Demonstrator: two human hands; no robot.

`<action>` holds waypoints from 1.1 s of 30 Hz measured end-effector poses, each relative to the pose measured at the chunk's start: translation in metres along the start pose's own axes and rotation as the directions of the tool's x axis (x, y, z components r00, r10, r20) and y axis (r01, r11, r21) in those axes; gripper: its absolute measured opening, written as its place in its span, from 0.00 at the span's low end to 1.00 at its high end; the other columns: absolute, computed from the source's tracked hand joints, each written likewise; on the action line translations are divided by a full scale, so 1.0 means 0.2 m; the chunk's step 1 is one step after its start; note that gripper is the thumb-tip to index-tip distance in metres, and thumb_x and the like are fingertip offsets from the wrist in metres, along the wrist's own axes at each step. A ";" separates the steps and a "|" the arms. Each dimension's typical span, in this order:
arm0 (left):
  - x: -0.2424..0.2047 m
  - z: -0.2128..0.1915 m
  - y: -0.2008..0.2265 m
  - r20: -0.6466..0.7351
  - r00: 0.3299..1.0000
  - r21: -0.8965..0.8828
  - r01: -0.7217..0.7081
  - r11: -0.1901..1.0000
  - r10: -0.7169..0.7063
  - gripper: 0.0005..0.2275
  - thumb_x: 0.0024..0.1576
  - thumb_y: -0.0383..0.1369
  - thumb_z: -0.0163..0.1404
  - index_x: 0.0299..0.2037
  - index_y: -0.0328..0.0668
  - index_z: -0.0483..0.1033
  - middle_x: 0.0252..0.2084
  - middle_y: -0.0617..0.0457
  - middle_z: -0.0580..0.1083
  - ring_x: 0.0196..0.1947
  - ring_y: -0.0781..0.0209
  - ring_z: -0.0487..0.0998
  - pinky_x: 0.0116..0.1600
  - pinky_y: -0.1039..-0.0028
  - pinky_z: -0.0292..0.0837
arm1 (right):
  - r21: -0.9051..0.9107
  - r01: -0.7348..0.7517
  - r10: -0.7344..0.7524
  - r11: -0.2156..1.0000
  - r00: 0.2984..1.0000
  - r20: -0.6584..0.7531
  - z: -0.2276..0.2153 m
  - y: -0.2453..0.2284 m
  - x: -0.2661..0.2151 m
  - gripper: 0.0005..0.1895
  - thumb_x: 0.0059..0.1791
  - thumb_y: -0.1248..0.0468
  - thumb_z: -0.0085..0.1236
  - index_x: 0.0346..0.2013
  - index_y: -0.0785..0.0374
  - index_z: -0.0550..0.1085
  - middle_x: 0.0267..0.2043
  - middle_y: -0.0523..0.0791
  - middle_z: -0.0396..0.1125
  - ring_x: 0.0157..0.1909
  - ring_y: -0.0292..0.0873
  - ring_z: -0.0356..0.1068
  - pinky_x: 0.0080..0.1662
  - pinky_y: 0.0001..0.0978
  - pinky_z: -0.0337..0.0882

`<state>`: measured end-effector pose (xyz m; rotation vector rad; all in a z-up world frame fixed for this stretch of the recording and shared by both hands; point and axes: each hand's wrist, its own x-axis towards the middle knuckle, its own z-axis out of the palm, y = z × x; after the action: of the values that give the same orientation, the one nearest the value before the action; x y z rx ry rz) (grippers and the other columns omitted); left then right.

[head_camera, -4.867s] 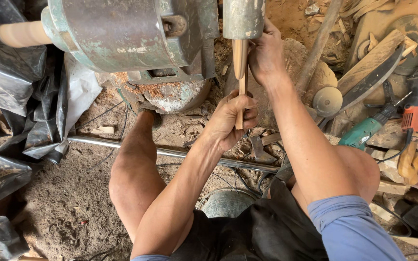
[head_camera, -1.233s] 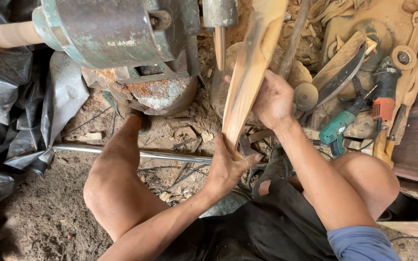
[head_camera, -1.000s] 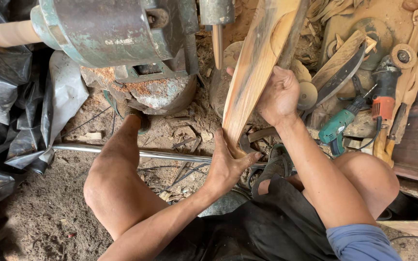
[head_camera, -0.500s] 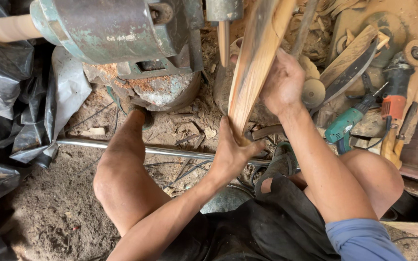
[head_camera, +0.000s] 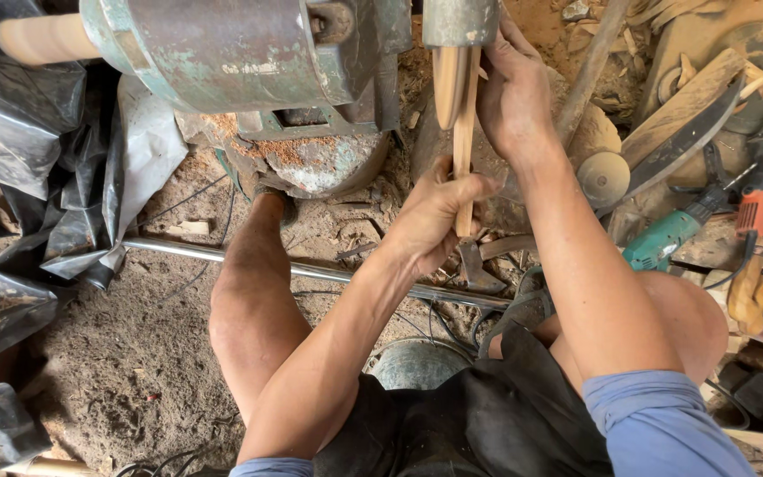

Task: The person shapes a wooden piece using a grinding machine, repeatedly pressing the edges and surfaces against the rotating wheel. The person then uses an angle grinder to smooth the surface of the wood.

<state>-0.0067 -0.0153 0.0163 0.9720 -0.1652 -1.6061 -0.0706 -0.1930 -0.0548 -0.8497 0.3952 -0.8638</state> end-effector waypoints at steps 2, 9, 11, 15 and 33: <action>0.03 -0.02 0.02 0.005 1.000 -0.071 -0.014 0.997 0.014 0.24 0.51 0.24 0.57 0.53 0.36 0.57 0.33 0.52 0.68 0.25 0.67 0.71 0.23 0.81 0.70 | -0.047 -0.019 0.017 0.999 0.999 -0.028 -0.01 0.02 0.03 0.19 0.60 0.65 0.44 0.66 0.64 0.68 0.65 0.46 0.68 0.68 0.44 0.66 0.69 0.45 0.65; 0.06 -0.07 0.05 0.049 0.998 -0.260 0.038 0.965 -0.026 0.17 0.53 0.23 0.56 0.48 0.37 0.61 0.33 0.54 0.66 0.27 0.68 0.68 0.24 0.82 0.67 | -0.003 0.043 -0.043 0.999 0.999 0.009 0.00 0.10 0.08 0.15 0.57 0.77 0.47 0.56 0.67 0.75 0.52 0.46 0.73 0.54 0.39 0.71 0.64 0.36 0.70; 0.05 -0.07 0.05 0.098 0.995 -0.307 0.037 0.951 -0.007 0.14 0.56 0.23 0.55 0.46 0.35 0.61 0.33 0.54 0.65 0.28 0.68 0.67 0.25 0.82 0.66 | 0.011 0.050 -0.050 0.999 0.999 -0.011 0.00 0.12 0.09 0.15 0.57 0.78 0.48 0.54 0.66 0.76 0.49 0.46 0.74 0.52 0.39 0.71 0.62 0.35 0.70; 0.02 -0.06 0.06 0.117 0.993 -0.312 0.032 0.950 0.005 0.12 0.56 0.23 0.54 0.44 0.36 0.62 0.33 0.54 0.66 0.28 0.70 0.66 0.25 0.83 0.66 | 0.003 0.051 -0.051 0.999 0.999 -0.013 0.03 0.12 0.08 0.16 0.56 0.79 0.48 0.55 0.66 0.76 0.50 0.46 0.74 0.52 0.39 0.71 0.62 0.37 0.71; -0.17 -0.04 -0.03 0.037 0.994 -0.334 0.113 0.936 -0.107 0.15 0.55 0.22 0.52 0.48 0.37 0.59 0.30 0.55 0.64 0.26 0.70 0.67 0.24 0.83 0.67 | -0.139 -0.126 0.110 0.982 0.987 -0.120 0.09 0.11 -0.17 0.24 0.56 0.63 0.53 0.67 0.64 0.66 0.59 0.50 0.71 0.50 0.40 0.71 0.49 0.33 0.75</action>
<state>-0.0076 0.0189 0.0234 0.7107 0.1515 -1.6778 -0.0688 -0.1501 -0.0613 -0.9057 0.6079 -0.7811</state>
